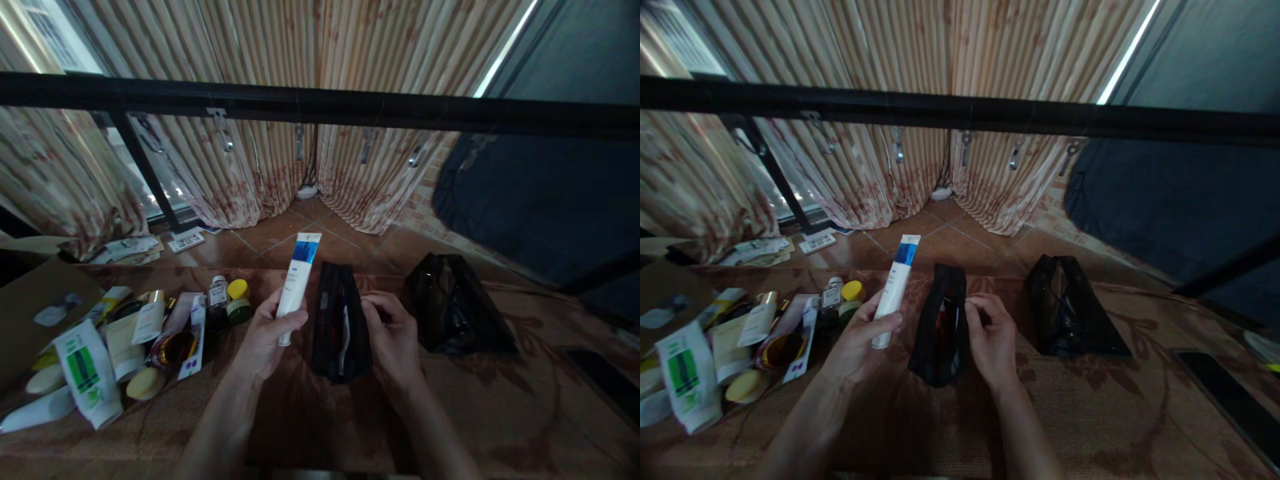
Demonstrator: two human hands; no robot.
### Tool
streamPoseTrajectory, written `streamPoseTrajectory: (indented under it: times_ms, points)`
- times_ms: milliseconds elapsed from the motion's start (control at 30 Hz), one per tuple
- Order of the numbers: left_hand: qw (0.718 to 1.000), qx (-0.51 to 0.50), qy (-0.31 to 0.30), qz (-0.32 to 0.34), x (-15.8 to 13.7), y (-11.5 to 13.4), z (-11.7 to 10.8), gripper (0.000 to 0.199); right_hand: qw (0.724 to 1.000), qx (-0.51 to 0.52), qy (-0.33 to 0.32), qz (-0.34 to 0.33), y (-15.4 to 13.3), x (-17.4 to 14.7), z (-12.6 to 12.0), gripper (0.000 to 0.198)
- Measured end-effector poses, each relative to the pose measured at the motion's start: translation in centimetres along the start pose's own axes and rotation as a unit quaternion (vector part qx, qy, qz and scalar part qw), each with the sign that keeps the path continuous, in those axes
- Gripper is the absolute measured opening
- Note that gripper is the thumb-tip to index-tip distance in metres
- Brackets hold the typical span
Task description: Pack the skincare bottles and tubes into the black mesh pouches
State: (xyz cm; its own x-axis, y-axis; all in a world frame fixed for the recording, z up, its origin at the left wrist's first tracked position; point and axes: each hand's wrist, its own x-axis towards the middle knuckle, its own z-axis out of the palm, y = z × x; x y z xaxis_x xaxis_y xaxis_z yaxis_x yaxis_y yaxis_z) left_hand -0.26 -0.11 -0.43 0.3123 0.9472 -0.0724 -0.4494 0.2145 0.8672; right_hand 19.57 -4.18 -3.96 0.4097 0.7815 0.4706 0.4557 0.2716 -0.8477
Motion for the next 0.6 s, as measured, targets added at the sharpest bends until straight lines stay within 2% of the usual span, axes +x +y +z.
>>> streamPoseTrajectory:
  times_ms: [133,333,500,600]
  points:
    - [0.999,0.037,0.039,0.007,0.28,-0.09,0.01,0.022,1.0,-0.006,0.01,0.008,-0.05,0.03,0.1,0.019]
    - [0.997,0.02,0.069,-0.007,0.52,-0.42,0.21,0.035,1.0,-0.008,0.017,0.012,0.18,-0.01,0.18,0.021]
    - [0.998,0.026,0.055,-0.012,0.53,-0.43,-0.06,0.04,0.999,0.007,0.023,0.039,0.63,0.08,0.05,0.018]
    - [0.998,0.037,0.025,-0.032,0.39,-0.39,-0.17,0.041,0.999,0.005,0.022,0.042,0.66,0.16,-0.05,0.019]
